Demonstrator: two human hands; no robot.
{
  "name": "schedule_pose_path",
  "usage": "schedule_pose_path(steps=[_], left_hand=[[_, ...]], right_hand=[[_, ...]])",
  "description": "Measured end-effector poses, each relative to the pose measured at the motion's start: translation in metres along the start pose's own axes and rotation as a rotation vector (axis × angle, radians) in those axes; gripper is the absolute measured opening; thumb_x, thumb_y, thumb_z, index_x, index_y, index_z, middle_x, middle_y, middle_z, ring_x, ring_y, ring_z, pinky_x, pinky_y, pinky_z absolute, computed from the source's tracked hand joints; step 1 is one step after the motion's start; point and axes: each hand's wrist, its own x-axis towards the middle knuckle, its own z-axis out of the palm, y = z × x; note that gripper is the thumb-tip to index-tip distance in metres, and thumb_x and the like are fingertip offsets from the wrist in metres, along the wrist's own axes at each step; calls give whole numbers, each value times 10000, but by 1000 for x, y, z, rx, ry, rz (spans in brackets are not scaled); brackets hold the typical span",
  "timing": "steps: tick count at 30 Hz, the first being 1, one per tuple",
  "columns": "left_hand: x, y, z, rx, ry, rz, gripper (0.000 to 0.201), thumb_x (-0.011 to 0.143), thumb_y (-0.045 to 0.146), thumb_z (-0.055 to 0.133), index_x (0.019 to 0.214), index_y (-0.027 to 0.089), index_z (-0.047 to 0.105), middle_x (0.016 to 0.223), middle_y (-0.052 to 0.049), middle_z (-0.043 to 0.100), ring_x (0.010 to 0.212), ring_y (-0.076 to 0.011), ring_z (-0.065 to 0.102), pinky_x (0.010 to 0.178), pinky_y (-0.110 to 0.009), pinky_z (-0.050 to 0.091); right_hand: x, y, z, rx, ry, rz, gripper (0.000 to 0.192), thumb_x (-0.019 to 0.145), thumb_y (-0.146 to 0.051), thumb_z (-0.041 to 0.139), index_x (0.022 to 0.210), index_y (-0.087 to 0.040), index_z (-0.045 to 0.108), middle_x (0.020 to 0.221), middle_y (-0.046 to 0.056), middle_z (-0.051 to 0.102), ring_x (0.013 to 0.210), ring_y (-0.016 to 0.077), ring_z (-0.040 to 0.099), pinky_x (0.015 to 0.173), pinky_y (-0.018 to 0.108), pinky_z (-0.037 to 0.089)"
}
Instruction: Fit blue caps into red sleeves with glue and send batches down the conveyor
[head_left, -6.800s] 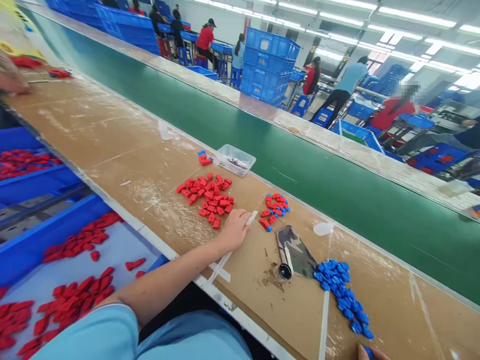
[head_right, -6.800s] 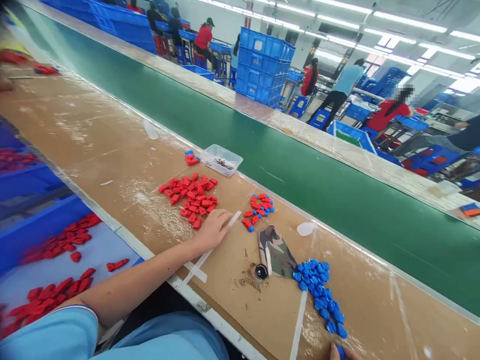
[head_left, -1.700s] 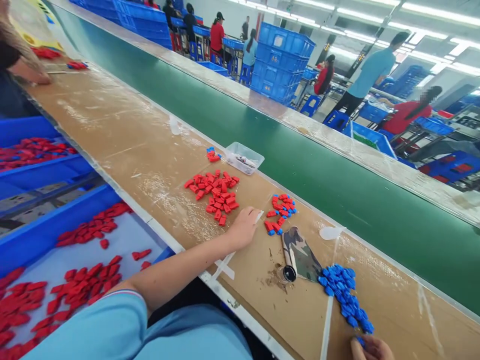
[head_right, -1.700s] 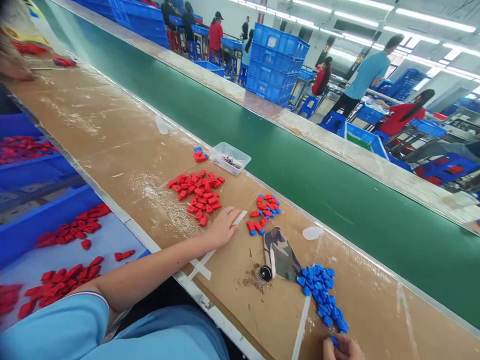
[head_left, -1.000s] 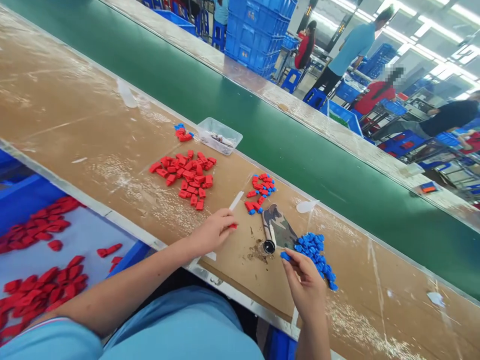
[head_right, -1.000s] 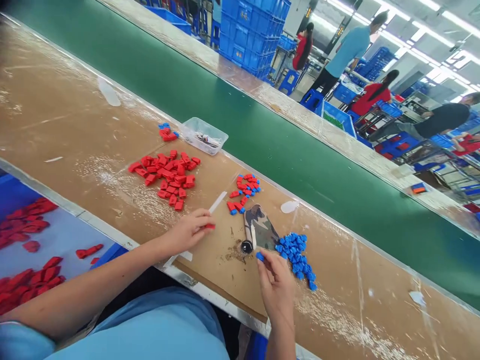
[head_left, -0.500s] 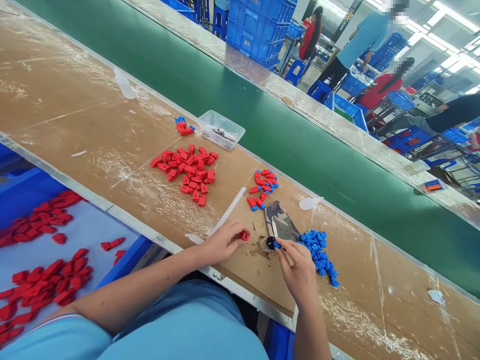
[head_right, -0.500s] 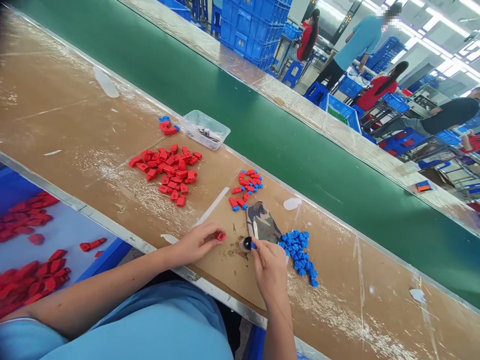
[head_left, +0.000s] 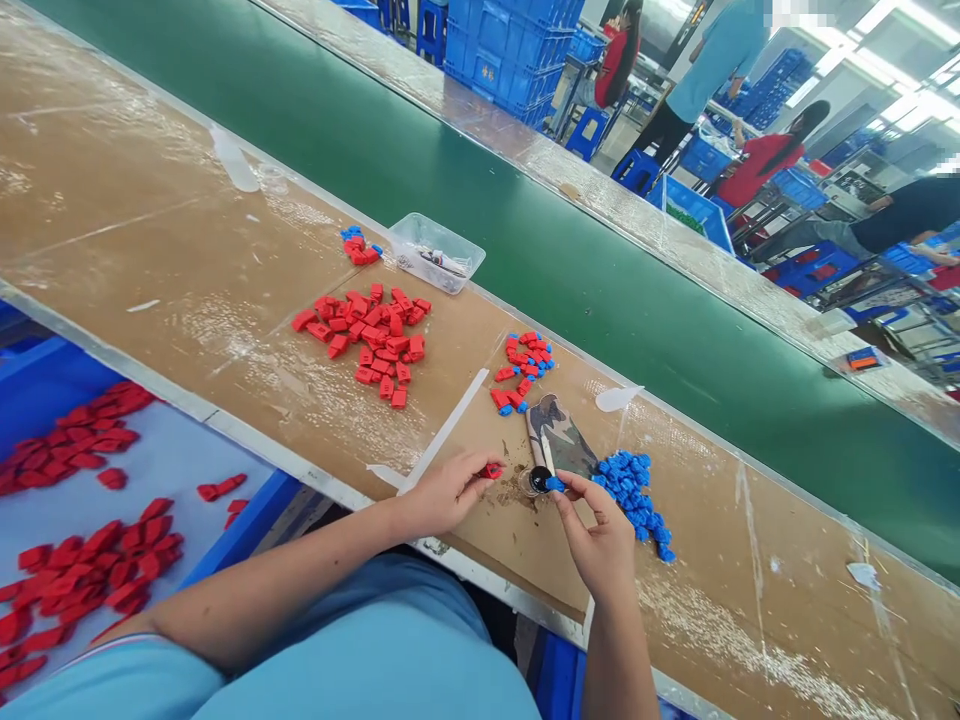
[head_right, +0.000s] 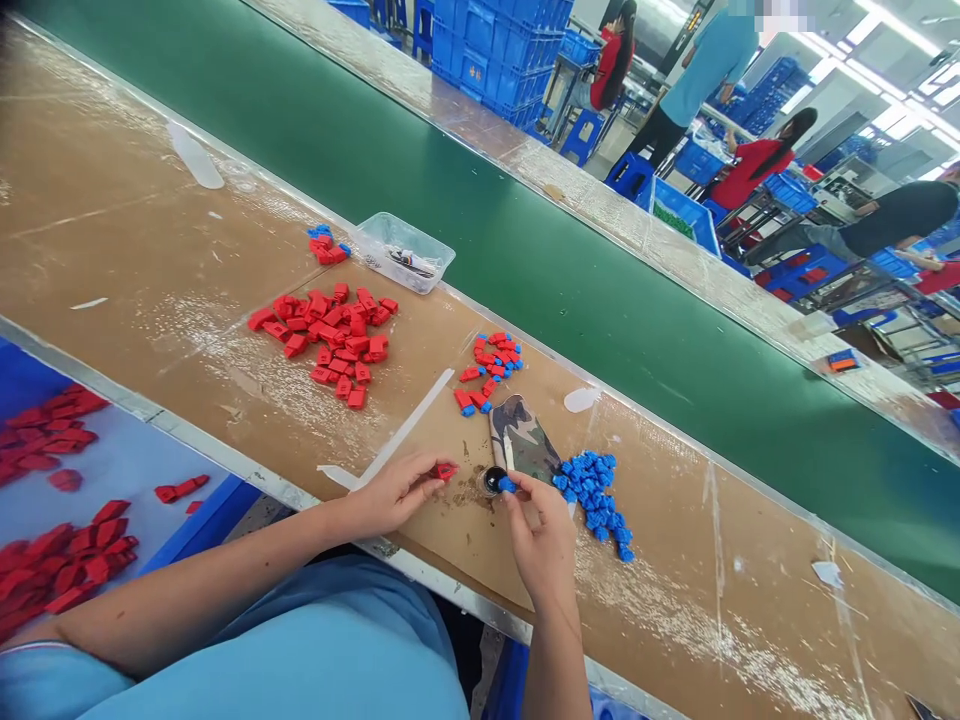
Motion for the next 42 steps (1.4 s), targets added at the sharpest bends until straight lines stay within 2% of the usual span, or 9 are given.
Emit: schedule_pose_path(steps=[2, 5, 10, 13, 16, 19, 29, 36, 42], left_hand=[[-1, 0, 3, -68, -2, -11, 287, 918, 159, 403, 1163, 185, 549, 1053, -87, 599, 869, -163, 604, 770, -281, 536], [-2, -1, 8, -134, 24, -28, 234, 873, 174, 505, 1082, 186, 609, 1085, -85, 559, 876, -152, 593, 775, -266, 541], [-1, -4, 20, -296, 80, -121, 264, 779, 122, 601, 1039, 169, 586, 910, -31, 584, 820, -139, 585, 747, -260, 529], [-1, -3, 24, -380, 78, -85, 170, 803, 118, 562, 968, 159, 569, 893, -31, 599, 843, -143, 594, 781, -274, 524], [-1, -3, 24, -371, 95, -38, 123, 809, 133, 559, 925, 159, 588, 915, -41, 587, 862, -150, 585, 804, -288, 521], [-1, -5, 25, -397, 98, -55, 136, 811, 147, 562, 944, 154, 592, 903, -39, 589, 847, -149, 590, 808, -293, 521], [-2, -12, 29, -375, 83, -38, 141, 830, 179, 565, 966, 150, 590, 914, -53, 614, 864, -169, 617, 821, -321, 526], [-4, -7, 23, -290, 57, -38, 238, 883, 216, 515, 1112, 179, 569, 965, -56, 608, 818, -147, 595, 791, -305, 531], [-4, -8, 24, -376, 75, -94, 206, 812, 242, 621, 992, 160, 563, 862, -18, 574, 774, -135, 558, 727, -260, 508]], right_hand=[[-1, -1, 0, 77, 26, 96, 255, 825, -398, 606, 961, -217, 724, 817, 47, 713, 732, 189, 643, 719, 332, 519], [-2, -3, -1, 135, 33, 163, 274, 791, -411, 628, 941, -205, 731, 800, 47, 710, 721, 185, 639, 716, 326, 524], [-2, -3, -1, 134, 15, 149, 279, 789, -423, 638, 938, -208, 734, 790, 44, 705, 712, 182, 635, 708, 322, 522], [-2, -1, -1, 95, 10, 107, 267, 798, -419, 636, 940, -214, 733, 784, 42, 705, 707, 187, 637, 708, 332, 521], [-3, 1, -1, 50, 14, 74, 248, 815, -406, 624, 941, -223, 733, 786, 41, 709, 713, 192, 645, 715, 337, 516], [-5, 0, -2, 49, 22, 67, 237, 822, -401, 628, 939, -221, 730, 782, 37, 709, 709, 190, 647, 703, 329, 517], [-17, -22, 10, 67, -30, -48, 195, 854, -365, 624, 972, -241, 719, 800, 31, 713, 750, 186, 648, 711, 323, 516], [-11, -16, -1, 15, 32, 13, 231, 846, -410, 623, 950, -233, 728, 826, 48, 718, 741, 193, 643, 709, 332, 517], [-6, -9, -4, -21, 60, 46, 264, 842, -445, 608, 914, -225, 736, 788, 46, 717, 694, 191, 643, 667, 322, 506]])
